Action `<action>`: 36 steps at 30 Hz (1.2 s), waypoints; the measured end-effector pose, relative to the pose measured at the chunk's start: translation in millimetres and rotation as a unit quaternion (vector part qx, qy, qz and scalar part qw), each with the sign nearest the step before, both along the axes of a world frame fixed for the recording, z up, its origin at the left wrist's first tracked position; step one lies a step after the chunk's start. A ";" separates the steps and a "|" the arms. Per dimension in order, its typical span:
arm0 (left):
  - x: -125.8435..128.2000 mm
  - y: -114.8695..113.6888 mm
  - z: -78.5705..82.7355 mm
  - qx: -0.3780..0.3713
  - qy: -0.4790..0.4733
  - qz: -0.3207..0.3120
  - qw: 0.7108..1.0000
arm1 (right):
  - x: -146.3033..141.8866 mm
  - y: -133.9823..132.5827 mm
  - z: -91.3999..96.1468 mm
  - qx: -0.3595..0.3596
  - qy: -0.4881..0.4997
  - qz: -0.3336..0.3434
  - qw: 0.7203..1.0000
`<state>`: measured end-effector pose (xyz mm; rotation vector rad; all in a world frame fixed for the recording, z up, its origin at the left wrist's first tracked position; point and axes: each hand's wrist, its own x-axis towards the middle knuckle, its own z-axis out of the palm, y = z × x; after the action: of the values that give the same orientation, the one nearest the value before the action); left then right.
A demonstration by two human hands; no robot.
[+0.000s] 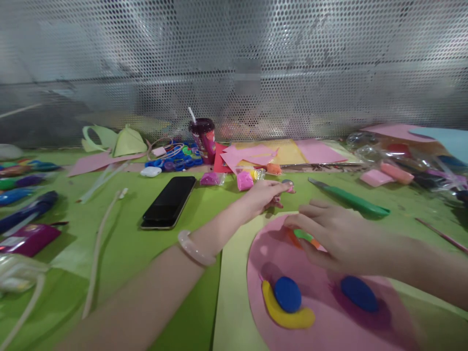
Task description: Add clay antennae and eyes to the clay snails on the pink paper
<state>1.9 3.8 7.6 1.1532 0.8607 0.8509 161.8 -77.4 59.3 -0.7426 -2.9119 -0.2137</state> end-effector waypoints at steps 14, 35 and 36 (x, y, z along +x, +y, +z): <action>-1.6 3.6 -7.1 0.024 -0.001 -0.011 1.000 | -7.4 -8.5 -5.4 0.035 -0.022 -0.009 0.999; 1.6 2.2 -0.5 -0.012 -0.015 0.009 1.000 | 24.0 20.9 -23.7 -0.406 0.284 -0.034 0.868; 1.4 2.3 -0.8 -0.010 -0.019 0.006 1.000 | 23.7 21.2 -24.2 -0.403 0.279 -0.027 0.871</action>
<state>3.3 6.1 6.8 1.1133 0.8438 0.8691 185.6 -56.2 35.1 -0.7887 -2.3291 1.0867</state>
